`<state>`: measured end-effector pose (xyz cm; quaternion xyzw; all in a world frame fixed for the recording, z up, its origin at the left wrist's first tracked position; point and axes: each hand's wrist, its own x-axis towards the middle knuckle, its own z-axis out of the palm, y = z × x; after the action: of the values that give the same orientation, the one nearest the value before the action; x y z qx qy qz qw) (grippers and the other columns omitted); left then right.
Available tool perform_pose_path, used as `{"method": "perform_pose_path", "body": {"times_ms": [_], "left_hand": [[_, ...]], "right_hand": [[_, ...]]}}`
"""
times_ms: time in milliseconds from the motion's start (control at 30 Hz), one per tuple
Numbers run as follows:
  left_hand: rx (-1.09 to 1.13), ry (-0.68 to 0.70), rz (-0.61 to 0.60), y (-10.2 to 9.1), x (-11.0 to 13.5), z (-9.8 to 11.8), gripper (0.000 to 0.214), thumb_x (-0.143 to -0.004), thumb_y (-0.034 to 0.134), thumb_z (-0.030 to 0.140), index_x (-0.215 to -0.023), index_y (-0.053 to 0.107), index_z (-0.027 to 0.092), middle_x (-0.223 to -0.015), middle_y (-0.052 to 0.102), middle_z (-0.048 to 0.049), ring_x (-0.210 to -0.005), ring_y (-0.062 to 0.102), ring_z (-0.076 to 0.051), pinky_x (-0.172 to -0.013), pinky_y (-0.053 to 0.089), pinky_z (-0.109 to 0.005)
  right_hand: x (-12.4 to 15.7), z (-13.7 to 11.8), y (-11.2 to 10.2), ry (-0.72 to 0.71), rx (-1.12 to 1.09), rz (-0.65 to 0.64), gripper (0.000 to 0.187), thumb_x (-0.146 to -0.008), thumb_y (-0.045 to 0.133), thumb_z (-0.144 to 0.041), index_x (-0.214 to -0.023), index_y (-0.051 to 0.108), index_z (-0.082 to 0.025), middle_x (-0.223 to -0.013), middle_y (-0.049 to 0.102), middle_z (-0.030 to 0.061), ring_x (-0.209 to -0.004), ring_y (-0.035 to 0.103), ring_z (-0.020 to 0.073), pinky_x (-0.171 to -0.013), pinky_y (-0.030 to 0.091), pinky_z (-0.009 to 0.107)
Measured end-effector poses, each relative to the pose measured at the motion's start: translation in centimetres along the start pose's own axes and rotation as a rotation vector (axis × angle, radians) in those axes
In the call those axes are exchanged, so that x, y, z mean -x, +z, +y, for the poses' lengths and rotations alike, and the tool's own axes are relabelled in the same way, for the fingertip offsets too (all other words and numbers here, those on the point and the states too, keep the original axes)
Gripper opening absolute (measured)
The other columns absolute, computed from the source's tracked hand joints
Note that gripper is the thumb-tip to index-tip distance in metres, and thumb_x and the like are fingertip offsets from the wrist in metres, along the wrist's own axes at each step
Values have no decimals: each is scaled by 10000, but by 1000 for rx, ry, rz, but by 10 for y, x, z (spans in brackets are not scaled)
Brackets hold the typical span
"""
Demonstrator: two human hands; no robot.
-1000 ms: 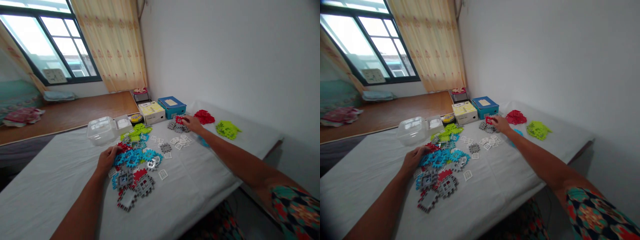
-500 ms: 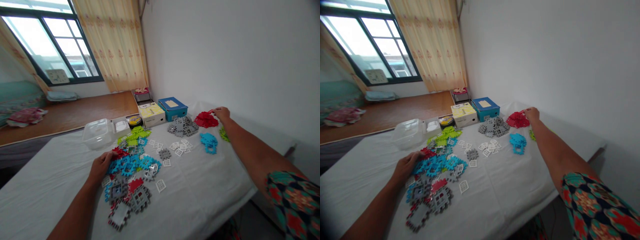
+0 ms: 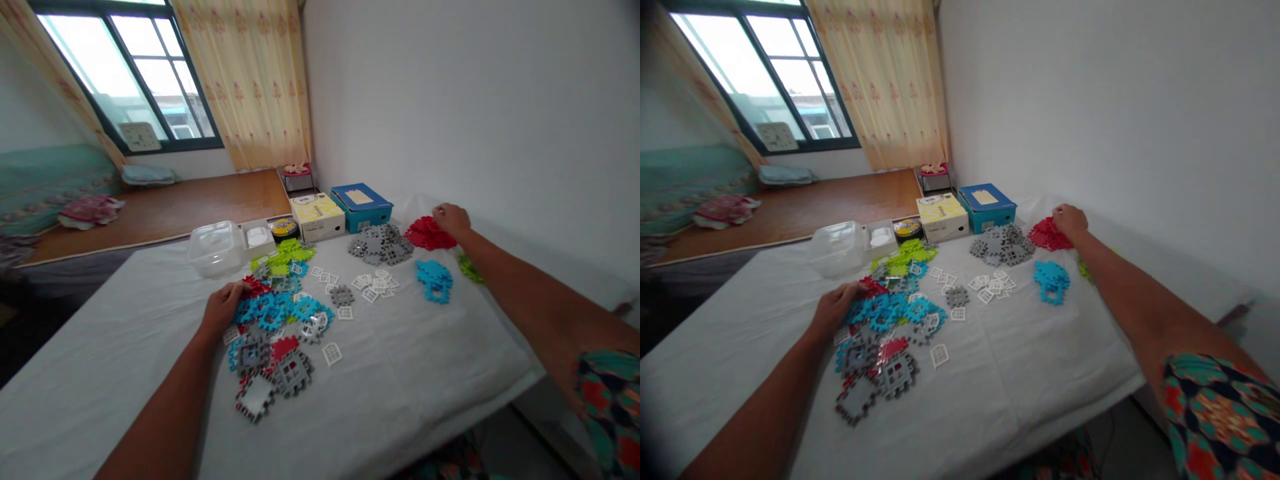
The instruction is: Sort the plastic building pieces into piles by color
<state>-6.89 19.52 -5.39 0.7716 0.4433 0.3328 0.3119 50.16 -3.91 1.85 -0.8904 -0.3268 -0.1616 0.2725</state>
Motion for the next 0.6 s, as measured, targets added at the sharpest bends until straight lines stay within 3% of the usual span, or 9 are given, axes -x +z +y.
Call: {"method": "perform_pose_path", "body": {"times_ms": [100,233,333,400,467,600], "left_hand": [[3,4,1,2,1,1,487,-794,442,579,-818,737,192,-914,750,-46,-920,656,-233,-898,475,-327],[-25,33,-13,4,2,-1,485,-815,416,544,-828,741,185,-926,747,-50,-923,650,-223,-888,469,-317],[-28,57,-14,4,2,-3,469,-820,417,524,-832,743,186,-936,746,-42,-911,650,-209,-878,467,-300],[-15,71,-16,5,1,-4,460,-822,422,514,-833,742,185,-928,744,-39,-899,651,-201,-869,466,-292],[3,86,-18,6,1,-4,456,-828,425,508,-836,743,182,-918,742,-41,-900,650,-200,-868,463,-291],[14,75,-6,7,1,-3,465,-835,419,503,-824,746,173,-885,741,-45,-864,650,-198,-848,468,-292]], "right_hand": [[40,-69,4,-305,-148,-169,301,-880,502,-299,-1024,716,-144,-877,733,101,-820,659,218,-775,470,318],[144,-164,2,-815,-420,-548,242,-883,549,-266,-1058,700,-196,-924,729,46,-764,640,162,-747,485,289],[220,-216,-2,-1233,-494,-721,248,-904,561,-247,-1123,670,-210,-1050,710,76,-956,612,191,-867,468,332],[255,-240,-4,-1306,-436,-746,279,-922,557,-317,-1150,644,-182,-1077,696,106,-989,591,221,-874,466,361],[278,-256,-5,-1288,-334,-748,418,-878,596,-479,-1147,627,-161,-1074,680,135,-989,578,262,-842,476,392],[295,-270,-6,-1199,-195,-747,687,-704,682,-675,-1157,605,-164,-1082,648,154,-1021,552,324,-806,477,427]]}}
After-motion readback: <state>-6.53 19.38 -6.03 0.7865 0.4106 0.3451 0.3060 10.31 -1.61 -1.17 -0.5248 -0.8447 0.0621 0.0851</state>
